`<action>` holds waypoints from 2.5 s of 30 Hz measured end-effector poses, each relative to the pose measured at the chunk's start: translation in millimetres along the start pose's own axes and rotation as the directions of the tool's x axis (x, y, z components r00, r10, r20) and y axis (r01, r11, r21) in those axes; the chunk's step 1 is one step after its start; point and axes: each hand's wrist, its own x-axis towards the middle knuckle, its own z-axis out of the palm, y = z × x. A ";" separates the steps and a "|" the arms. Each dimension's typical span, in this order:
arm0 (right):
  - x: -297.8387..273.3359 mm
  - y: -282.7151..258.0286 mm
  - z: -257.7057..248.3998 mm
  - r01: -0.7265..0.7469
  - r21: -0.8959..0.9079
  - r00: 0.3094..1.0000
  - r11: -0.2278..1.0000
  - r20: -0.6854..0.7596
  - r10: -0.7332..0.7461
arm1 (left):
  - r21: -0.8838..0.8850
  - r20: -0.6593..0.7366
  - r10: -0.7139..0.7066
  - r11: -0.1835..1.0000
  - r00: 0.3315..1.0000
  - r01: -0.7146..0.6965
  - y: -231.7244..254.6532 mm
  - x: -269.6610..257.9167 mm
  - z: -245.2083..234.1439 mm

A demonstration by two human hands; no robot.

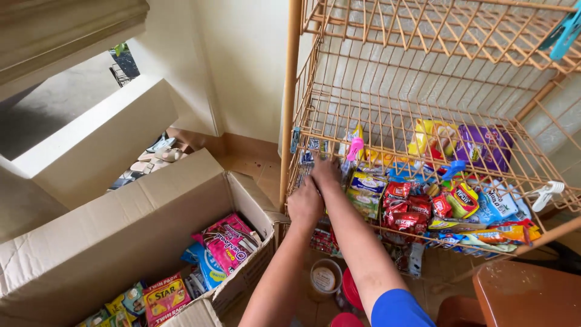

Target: Transfer grocery items from a cardboard box to a tiered storage rack.

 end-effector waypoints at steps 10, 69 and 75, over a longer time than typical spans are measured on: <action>-3.7 21.1 3.7 0.110 -0.098 0.948 0.989 -0.289 -0.134 | 0.048 0.011 0.056 0.997 0.998 -0.057 -9.4 7.1 10.8; -345.6 -138.9 -1.1 0.465 0.885 0.840 -0.025 -0.450 -0.303 | -0.943 -0.249 -0.074 0.246 0.966 -0.224 -221.1 -189.1 -236.3; -341.8 -177.3 16.0 0.232 0.973 0.893 -0.013 -0.218 -0.394 | -0.759 -0.191 -0.197 0.651 0.962 -0.017 -268.3 -212.5 -302.3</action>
